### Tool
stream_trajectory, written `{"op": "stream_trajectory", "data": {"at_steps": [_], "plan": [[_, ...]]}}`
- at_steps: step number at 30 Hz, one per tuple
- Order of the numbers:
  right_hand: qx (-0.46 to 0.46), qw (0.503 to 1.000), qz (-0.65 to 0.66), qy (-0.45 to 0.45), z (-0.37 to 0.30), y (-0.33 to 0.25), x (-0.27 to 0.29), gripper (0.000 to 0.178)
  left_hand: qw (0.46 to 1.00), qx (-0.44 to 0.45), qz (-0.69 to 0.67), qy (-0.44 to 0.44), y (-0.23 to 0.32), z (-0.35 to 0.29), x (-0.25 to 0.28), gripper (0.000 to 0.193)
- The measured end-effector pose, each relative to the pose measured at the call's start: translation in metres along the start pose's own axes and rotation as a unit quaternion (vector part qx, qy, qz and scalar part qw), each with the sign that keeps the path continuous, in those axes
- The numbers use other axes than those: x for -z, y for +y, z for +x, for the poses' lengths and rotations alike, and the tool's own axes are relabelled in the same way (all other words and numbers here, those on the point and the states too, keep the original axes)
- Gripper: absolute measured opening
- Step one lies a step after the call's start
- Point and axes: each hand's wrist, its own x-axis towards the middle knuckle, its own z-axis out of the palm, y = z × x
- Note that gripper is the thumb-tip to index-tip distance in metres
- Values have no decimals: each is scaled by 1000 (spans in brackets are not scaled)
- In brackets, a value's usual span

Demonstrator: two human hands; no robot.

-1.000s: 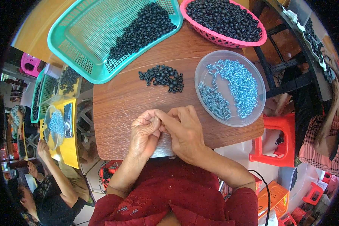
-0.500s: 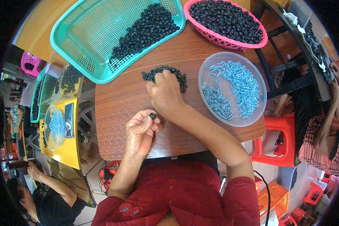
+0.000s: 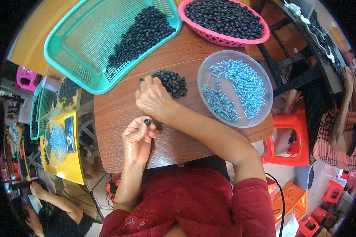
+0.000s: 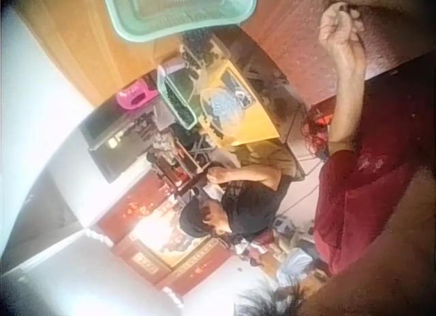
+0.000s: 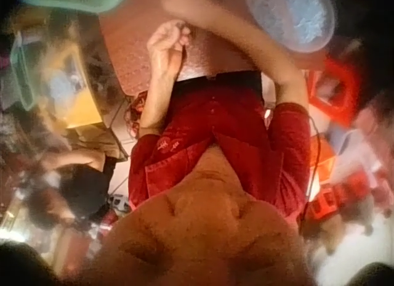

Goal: The person assembles small black plastic components by fitting and connecting pieces together by hand.

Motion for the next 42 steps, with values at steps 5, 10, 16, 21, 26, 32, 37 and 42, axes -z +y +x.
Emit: {"op": "stream_trajectory", "data": {"at_steps": [5, 10, 16, 21, 26, 32, 37, 42], "plan": [[-3, 999, 25, 44, -9, 0, 3, 14, 1000, -1, -7, 0, 0, -1, 1, 17], [-128, 938, 302, 108, -39, 1, 15, 7, 1000, -8, 16, 14, 0, -3, 0, 17], [-348, 679, 646, 19, -71, 6, 72, 11, 999, -13, 48, 0, -8, -4, -14, 18], [-353, 560, 748, 42, -79, -8, 77, 14, 993, -59, 103, -12, -12, -7, -26, 19], [-370, 527, 762, 69, -82, -13, 77, 11, 987, -96, 129, -6, -14, -10, -31, 19], [-430, 437, 789, 42, -88, -11, 75, 14, 975, -131, 177, 2, -20, -12, -33, 17], [-437, 451, 777, 48, -89, -12, 74, 13, 960, -163, 229, -4, -23, -10, -28, 17], [-421, 481, 768, 46, -86, -9, 76, 9, 969, -133, 209, 5, -21, -10, -31, 16]]}}
